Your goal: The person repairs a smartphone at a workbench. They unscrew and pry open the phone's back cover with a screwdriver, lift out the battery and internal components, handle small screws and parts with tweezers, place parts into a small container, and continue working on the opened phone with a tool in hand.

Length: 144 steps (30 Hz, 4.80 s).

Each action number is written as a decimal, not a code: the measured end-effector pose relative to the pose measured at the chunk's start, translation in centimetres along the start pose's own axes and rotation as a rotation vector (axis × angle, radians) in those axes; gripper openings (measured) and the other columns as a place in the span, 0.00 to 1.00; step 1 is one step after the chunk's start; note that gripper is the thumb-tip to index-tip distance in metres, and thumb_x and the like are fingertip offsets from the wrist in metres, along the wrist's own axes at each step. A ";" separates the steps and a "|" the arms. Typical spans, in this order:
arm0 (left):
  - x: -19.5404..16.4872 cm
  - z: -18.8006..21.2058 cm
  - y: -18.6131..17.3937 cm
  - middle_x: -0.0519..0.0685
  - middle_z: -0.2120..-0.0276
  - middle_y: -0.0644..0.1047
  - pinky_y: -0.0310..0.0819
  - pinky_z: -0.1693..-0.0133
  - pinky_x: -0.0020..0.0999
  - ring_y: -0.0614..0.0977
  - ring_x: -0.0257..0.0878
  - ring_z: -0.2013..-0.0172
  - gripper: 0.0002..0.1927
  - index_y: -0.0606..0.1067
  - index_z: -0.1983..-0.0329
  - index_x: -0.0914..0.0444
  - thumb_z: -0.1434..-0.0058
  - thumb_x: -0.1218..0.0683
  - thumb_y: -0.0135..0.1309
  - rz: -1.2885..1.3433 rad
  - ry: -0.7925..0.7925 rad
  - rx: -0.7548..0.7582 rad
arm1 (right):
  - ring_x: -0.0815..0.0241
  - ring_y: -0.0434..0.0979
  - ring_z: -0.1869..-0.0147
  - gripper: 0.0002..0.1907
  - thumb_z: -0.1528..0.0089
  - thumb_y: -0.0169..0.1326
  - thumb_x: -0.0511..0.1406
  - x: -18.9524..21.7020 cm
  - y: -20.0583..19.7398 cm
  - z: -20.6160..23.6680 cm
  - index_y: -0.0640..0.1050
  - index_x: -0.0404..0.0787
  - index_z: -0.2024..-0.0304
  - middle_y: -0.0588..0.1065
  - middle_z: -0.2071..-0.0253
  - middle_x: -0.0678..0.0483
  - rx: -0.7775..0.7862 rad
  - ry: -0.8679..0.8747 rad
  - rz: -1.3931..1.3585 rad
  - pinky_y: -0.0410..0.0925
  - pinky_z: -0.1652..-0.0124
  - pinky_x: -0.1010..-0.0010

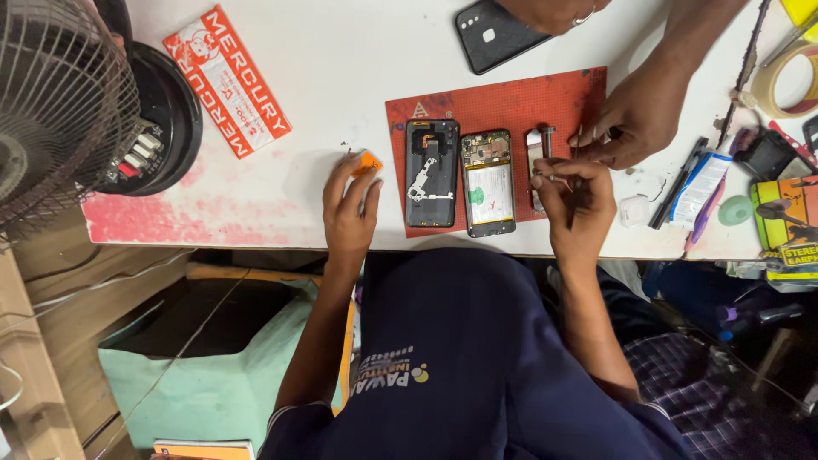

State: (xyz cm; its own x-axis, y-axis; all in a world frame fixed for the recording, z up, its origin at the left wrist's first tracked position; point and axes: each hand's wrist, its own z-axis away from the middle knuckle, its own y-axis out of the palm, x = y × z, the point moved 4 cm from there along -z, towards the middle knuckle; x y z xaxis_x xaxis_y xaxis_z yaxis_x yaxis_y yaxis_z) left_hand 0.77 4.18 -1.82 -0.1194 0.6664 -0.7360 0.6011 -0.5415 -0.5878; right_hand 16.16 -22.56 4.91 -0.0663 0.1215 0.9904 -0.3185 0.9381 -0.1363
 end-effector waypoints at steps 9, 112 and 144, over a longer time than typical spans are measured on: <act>-0.7 -0.2 -0.6 0.50 0.38 0.73 0.67 0.38 0.48 0.74 0.53 0.38 0.14 0.80 0.47 0.64 0.37 0.63 0.62 -0.196 0.099 0.018 | 0.66 0.79 0.50 0.13 0.31 0.59 0.20 -4.2 2.0 -3.4 0.70 0.33 0.50 0.79 0.53 0.49 0.099 -0.048 0.095 0.72 0.48 0.77; -11.2 0.9 -1.8 0.44 0.57 0.79 0.64 0.70 0.21 0.66 0.25 0.72 0.25 0.76 0.37 0.63 0.39 0.67 0.58 0.682 -0.511 0.763 | 0.52 0.84 0.48 0.15 0.40 0.65 0.26 4.2 3.9 4.6 0.76 0.37 0.53 0.80 0.54 0.47 0.425 -0.223 0.173 0.76 0.49 0.66; -12.1 1.0 -2.6 0.50 0.76 0.75 0.70 0.74 0.27 0.72 0.29 0.81 0.23 0.78 0.44 0.63 0.45 0.65 0.56 0.310 -0.274 0.823 | 0.49 0.82 0.50 0.15 0.36 0.61 0.29 5.1 3.4 7.8 0.75 0.40 0.47 0.78 0.53 0.51 0.450 -0.176 0.145 0.75 0.52 0.63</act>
State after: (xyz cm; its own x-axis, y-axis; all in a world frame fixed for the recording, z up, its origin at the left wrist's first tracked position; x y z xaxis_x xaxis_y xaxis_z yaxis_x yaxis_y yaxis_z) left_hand -0.11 -2.98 8.30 -0.2929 0.3425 -0.8927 -0.1023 -0.9395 -0.3269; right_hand 7.38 -21.23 9.35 -0.2862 0.1476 0.9467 -0.6679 0.6777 -0.3076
